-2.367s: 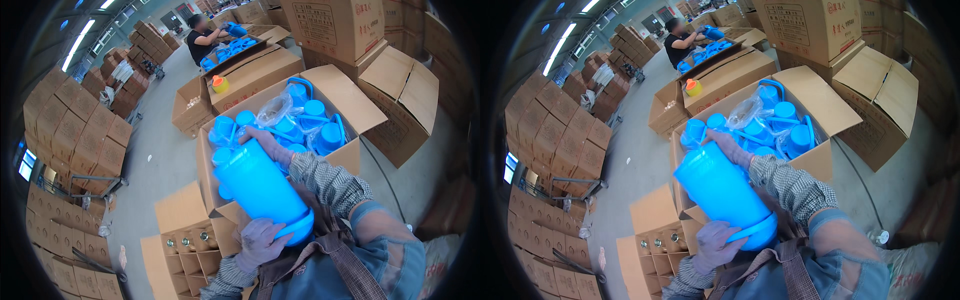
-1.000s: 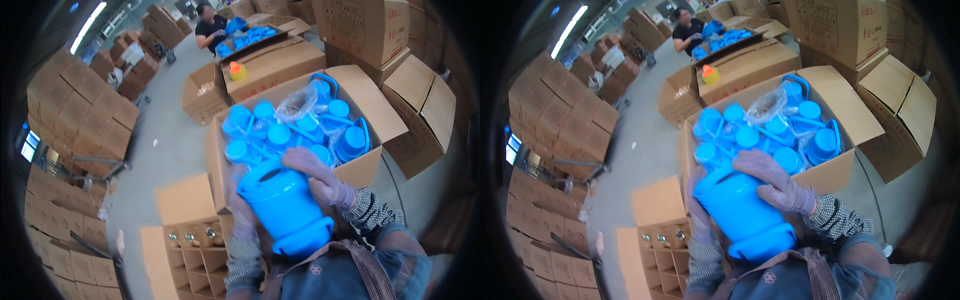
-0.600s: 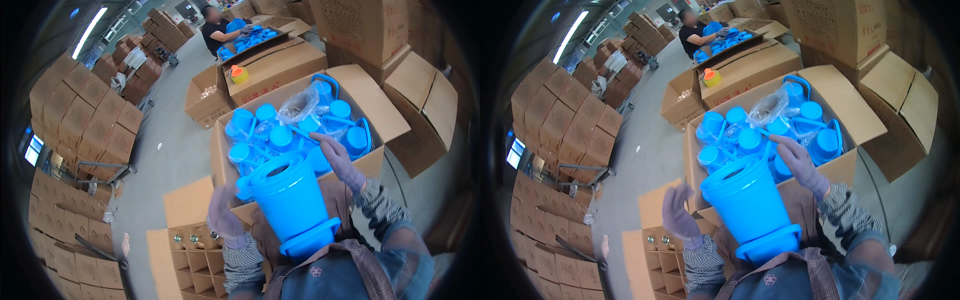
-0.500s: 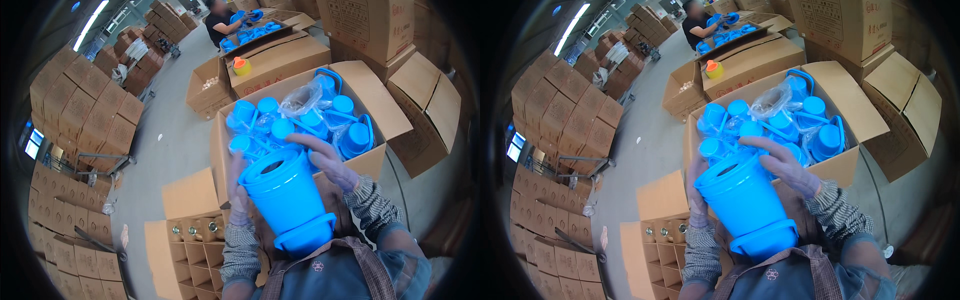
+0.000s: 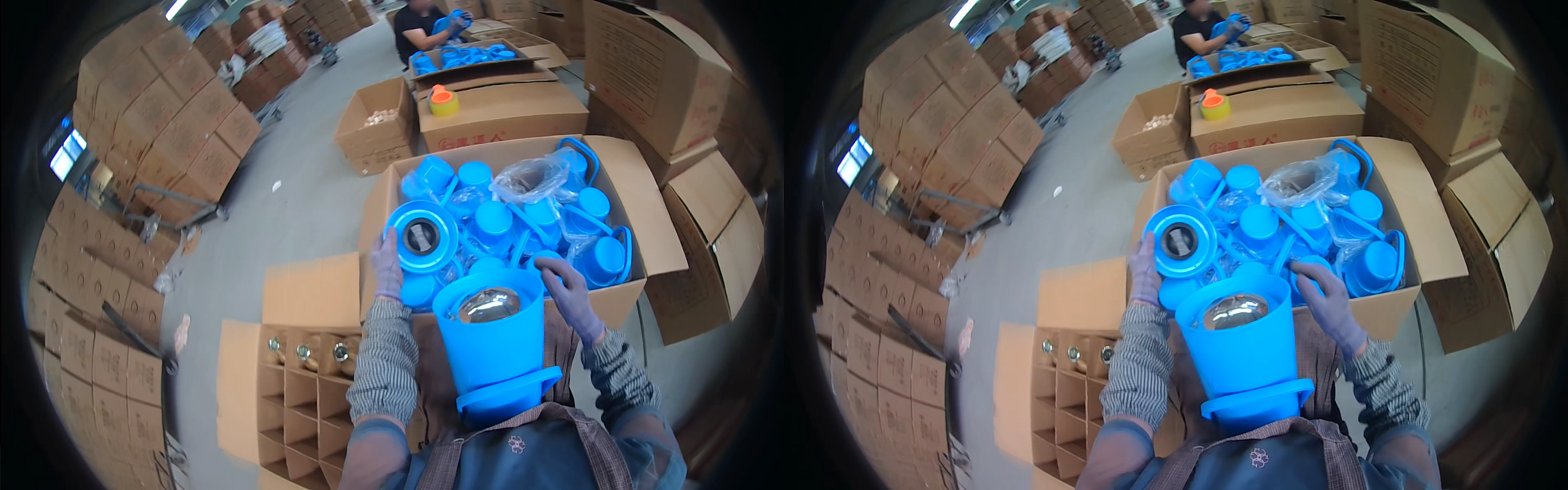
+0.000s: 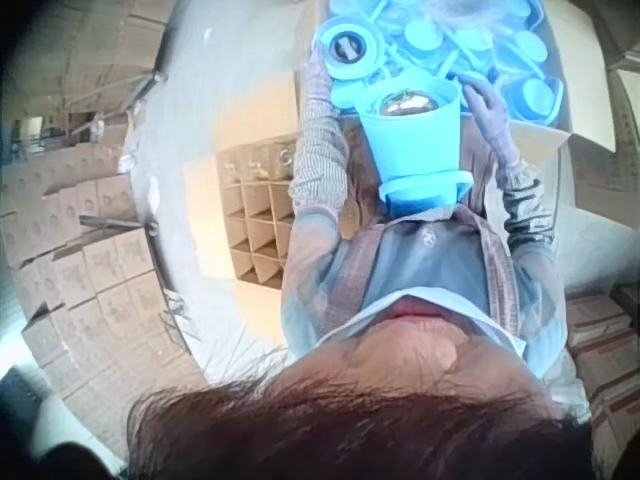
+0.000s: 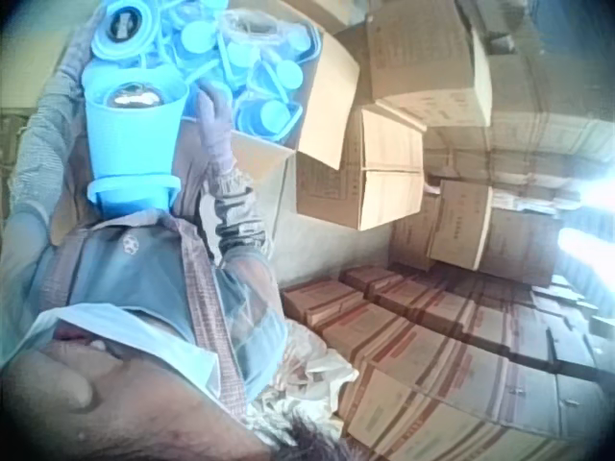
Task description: The person assembles vacuum flasks by inserting a glass liner into a blue plastic outer shell, placing a plastic bag around the shell, and then placing the assembly into a cardboard box compartment.
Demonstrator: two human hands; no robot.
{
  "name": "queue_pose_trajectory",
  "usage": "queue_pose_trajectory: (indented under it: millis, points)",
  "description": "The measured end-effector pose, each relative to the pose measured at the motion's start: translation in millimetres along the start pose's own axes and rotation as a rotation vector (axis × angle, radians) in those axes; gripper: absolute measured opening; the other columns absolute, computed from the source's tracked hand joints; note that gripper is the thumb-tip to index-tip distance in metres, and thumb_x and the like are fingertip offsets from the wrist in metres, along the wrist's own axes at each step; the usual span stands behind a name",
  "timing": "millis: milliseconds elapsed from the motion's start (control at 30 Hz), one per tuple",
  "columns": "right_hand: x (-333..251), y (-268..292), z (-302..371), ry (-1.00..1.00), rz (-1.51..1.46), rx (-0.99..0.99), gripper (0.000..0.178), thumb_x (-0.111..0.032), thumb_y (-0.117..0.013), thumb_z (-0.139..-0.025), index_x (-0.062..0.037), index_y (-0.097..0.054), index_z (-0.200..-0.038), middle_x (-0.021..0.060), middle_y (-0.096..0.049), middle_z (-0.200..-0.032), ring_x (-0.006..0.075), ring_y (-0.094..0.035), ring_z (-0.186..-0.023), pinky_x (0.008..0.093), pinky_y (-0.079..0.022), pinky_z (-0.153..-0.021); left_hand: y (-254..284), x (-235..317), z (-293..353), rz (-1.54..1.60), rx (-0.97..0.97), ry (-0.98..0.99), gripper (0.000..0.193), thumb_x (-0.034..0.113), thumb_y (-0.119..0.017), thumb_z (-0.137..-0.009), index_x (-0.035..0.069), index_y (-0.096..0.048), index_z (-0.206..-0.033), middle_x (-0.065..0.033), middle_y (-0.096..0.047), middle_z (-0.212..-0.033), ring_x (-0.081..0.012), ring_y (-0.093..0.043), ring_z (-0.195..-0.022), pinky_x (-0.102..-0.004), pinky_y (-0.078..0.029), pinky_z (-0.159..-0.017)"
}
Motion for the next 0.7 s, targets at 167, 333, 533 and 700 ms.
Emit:
queue_pose_trajectory:
  millis: [167,333,533,700]
  points:
    - [-26,6,92,0.207,0.545,-0.115,0.033,-0.014,-0.067,-0.085,-0.0027,-0.065,-0.116,0.0188,-0.062,-0.124,0.0402,-0.055,-0.121,0.0502,-0.04,-0.106,-25,61,36,-0.911,0.081,-0.476,0.056,0.036,-0.073,-0.088,-0.003,-0.06,-0.126,-0.0184,-0.063,-0.118,-0.0287,-0.061,-0.112,-0.0386,-0.049,-0.097]
    - [-42,-33,131,0.329,0.746,-0.328,0.044,-0.022,-0.063,-0.085,-0.0044,-0.06,-0.125,0.0216,-0.056,-0.132,0.0455,-0.046,-0.13,0.0609,-0.028,-0.112,-151,117,139,-0.358,-1.145,-0.161,0.046,0.023,-0.07,-0.092,0.005,-0.059,-0.133,-0.0096,-0.066,-0.12,-0.0153,-0.061,-0.105,-0.0311,-0.05,-0.092]
    - [-24,-67,144,0.5,0.888,-0.541,0.053,-0.028,-0.06,-0.084,-0.0049,-0.054,-0.132,0.023,-0.048,-0.14,0.0452,-0.039,-0.136,0.0623,-0.026,-0.112,-55,122,193,-0.661,-1.252,-0.422,0.058,0.025,-0.07,-0.088,0.007,-0.051,-0.139,-0.0147,-0.056,-0.139,-0.0303,-0.056,-0.125,-0.0384,-0.044,-0.106]
    - [-51,-123,133,0.684,0.766,-0.769,0.055,-0.031,-0.06,-0.082,-0.0089,-0.054,-0.132,0.0197,-0.051,-0.137,0.0416,-0.045,-0.129,0.0615,-0.029,-0.111,129,113,260,-0.3,-0.778,-0.232,0.081,0.015,-0.079,-0.074,0.003,-0.044,-0.146,-0.0157,-0.048,-0.147,-0.028,-0.044,-0.137,-0.0396,-0.035,-0.115]
Point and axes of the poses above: each hand's wrist, its own z-axis away from the middle knuckle, its own y-axis out of the back of the hand, x = y × z, the point moved 7 cm from there along -z, towards the middle knuckle
